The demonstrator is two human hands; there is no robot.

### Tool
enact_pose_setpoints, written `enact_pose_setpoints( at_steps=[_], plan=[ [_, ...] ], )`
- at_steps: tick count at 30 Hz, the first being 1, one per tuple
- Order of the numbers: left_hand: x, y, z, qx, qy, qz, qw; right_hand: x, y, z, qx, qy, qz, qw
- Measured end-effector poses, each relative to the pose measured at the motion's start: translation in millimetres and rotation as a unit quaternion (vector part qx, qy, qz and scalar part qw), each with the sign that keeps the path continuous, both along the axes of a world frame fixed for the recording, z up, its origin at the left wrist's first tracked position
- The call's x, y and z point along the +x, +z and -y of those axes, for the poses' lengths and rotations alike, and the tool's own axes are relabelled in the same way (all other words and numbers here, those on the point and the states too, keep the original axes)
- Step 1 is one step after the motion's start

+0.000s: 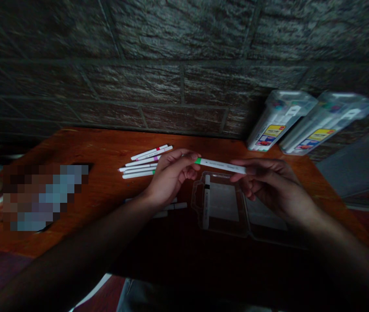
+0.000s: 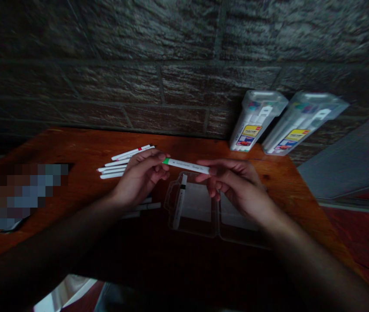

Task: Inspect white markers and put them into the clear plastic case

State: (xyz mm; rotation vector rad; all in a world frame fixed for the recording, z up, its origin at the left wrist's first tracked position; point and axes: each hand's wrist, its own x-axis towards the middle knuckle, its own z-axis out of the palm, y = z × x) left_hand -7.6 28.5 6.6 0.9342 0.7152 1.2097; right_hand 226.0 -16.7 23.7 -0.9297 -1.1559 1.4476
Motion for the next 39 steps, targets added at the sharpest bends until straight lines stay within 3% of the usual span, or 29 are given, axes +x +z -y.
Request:
enact_pose_setpoints(
  at_steps=[9,17,26,31,39],
  plan=[
    [-1,-2.9,-1,0.01,-0.006,-0.011,1.0,1,-3.2,-2,0.042,-0.018,0.021,0.999],
    [-1,-9.1,0,0.08,-0.02,-0.083,0.993,-2,-5.6,-6,0.059,-0.057,0.086,0.993],
    [-2,-10.3,-1,0.122,-0.034,-0.1,0.987,-1,-3.8,-12,-0.001,-0.106,0.041,0.994],
    [-2,-8.4,2,0.1,-0.045,-0.072,0.991,3,-5.4,-14,-0.033,-0.121,0.011,0.992],
    [-6,-9.4,5,0.134,-0.097,-0.036,0.986,3,-4.9,-15,-0.039,-0.129,-0.016,0.991]
  ],
)
